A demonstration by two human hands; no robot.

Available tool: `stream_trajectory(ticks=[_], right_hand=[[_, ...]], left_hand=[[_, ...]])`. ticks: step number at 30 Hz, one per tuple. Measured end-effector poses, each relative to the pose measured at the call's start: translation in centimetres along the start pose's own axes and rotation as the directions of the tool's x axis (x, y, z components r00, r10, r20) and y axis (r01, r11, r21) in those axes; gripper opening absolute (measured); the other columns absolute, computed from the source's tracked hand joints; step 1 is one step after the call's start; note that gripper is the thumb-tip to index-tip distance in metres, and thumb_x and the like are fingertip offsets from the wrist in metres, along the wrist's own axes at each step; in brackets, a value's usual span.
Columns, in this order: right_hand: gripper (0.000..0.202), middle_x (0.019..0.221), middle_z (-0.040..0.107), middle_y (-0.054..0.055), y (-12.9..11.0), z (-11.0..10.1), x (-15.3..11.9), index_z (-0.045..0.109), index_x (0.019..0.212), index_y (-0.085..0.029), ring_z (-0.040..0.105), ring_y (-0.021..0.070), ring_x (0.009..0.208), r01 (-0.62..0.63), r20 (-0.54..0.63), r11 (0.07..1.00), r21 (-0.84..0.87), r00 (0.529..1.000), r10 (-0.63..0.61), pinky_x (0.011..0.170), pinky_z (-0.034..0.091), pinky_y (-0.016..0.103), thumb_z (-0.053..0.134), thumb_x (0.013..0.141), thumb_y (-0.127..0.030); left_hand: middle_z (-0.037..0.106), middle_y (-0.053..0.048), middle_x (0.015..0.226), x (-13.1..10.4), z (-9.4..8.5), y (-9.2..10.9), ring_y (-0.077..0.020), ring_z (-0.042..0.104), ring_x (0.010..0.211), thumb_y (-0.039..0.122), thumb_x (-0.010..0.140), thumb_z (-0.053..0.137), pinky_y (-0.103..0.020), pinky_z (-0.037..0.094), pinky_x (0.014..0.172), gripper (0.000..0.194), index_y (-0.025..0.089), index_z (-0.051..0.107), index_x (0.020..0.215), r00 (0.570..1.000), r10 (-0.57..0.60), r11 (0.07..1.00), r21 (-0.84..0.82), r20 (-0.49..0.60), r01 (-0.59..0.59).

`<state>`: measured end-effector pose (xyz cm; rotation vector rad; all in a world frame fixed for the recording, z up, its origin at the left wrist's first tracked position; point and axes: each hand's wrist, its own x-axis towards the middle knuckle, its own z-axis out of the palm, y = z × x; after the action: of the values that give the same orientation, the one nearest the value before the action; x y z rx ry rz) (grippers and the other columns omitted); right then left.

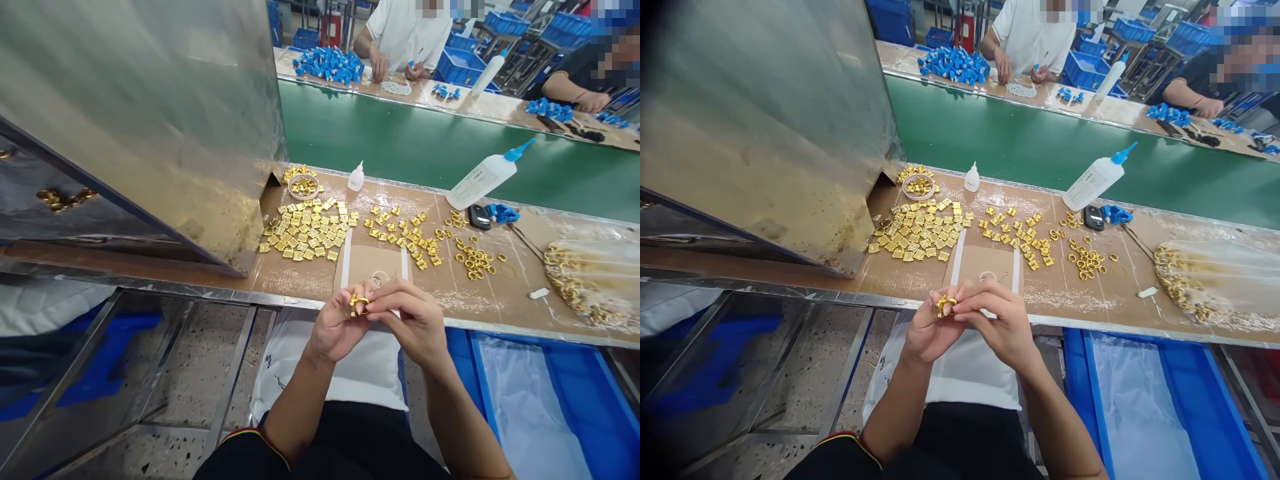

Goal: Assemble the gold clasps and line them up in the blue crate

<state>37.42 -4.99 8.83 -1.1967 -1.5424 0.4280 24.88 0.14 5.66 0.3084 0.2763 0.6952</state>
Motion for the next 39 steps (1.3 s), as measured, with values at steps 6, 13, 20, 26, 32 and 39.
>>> stream_trajectory(ticks=[6,13,20,26,32,39], right_hand=[[0.009,0.078,0.072,0.001,-0.3,-0.8,0.8,0.079,0.089,-0.026,0.067,0.0149,0.069,-0.042,0.035,0.996,0.078,0.999,0.04,0.062,0.055,0.027,0.072,0.092,-0.02],[0.018,0.081,0.074,0.001,-1.0,-1.3,0.5,0.077,0.088,-0.024,0.067,0.0138,0.071,-0.028,0.069,1.0,-0.01,0.997,0.028,0.065,0.055,0.025,0.068,0.092,-0.009],[0.016,0.081,0.073,0.002,-0.2,-1.1,0.7,0.075,0.085,-0.023,0.068,0.0145,0.072,-0.059,0.078,0.998,-0.021,0.995,0.061,0.066,0.056,0.027,0.065,0.097,-0.022],[0.026,0.1,0.07,0.006,-0.1,-1.6,0.6,0.073,0.111,-0.025,0.066,0.0159,0.081,-0.1,0.149,0.995,-0.018,0.984,0.101,0.067,0.056,0.027,0.072,0.092,-0.043],[0.019,0.104,0.068,0.007,-0.6,-1.6,0.3,0.072,0.112,-0.026,0.066,0.02,0.093,-0.056,0.173,0.988,-0.147,0.982,0.081,0.078,0.058,0.032,0.07,0.094,-0.03],[0.013,0.098,0.068,0.006,-0.6,-1.9,0.5,0.073,0.107,-0.026,0.064,0.0203,0.087,0.056,0.21,0.972,-0.226,0.978,-0.007,0.073,0.055,0.033,0.067,0.096,-0.028]], left_hand=[[0.042,0.003,0.065,0.0,0.0,-0.5,-0.0119,0.045,0.068,0.052,0.057,0.095,-0.026,0.045,0.071,0.056,0.016,0.052,0.052,0.999,-0.029,1.0,0.013,0.018,0.029],[0.041,0.004,0.063,0.2,-0.1,-1.1,-0.0129,0.044,0.068,0.052,0.058,0.094,-0.029,0.044,0.075,0.055,0.017,0.053,0.054,0.998,-0.059,0.998,0.027,0.039,0.058],[0.045,0.004,0.063,0.4,-0.4,-0.9,-0.0121,0.047,0.067,0.046,0.055,0.097,-0.028,0.047,0.075,0.051,0.016,0.056,0.054,0.998,-0.062,0.998,-0.022,-0.01,0.062],[0.057,0.0,0.07,0.5,0.0,-0.8,-0.0157,0.059,0.079,0.046,0.074,0.086,-0.029,0.053,0.08,0.047,0.016,0.055,0.055,0.979,-0.169,0.983,-0.086,-0.116,0.16],[0.053,0.0,0.07,0.1,0.1,-1.2,-0.0148,0.058,0.082,0.044,0.073,0.088,-0.023,0.052,0.07,0.048,0.016,0.054,0.054,0.979,-0.162,0.985,-0.086,-0.123,0.152],[0.054,0.0,0.068,0.1,-0.6,-1.5,-0.014,0.055,0.076,0.057,0.059,0.092,-0.025,0.051,0.075,0.05,0.016,0.064,0.06,0.988,-0.149,0.989,-0.003,0.034,0.149]])
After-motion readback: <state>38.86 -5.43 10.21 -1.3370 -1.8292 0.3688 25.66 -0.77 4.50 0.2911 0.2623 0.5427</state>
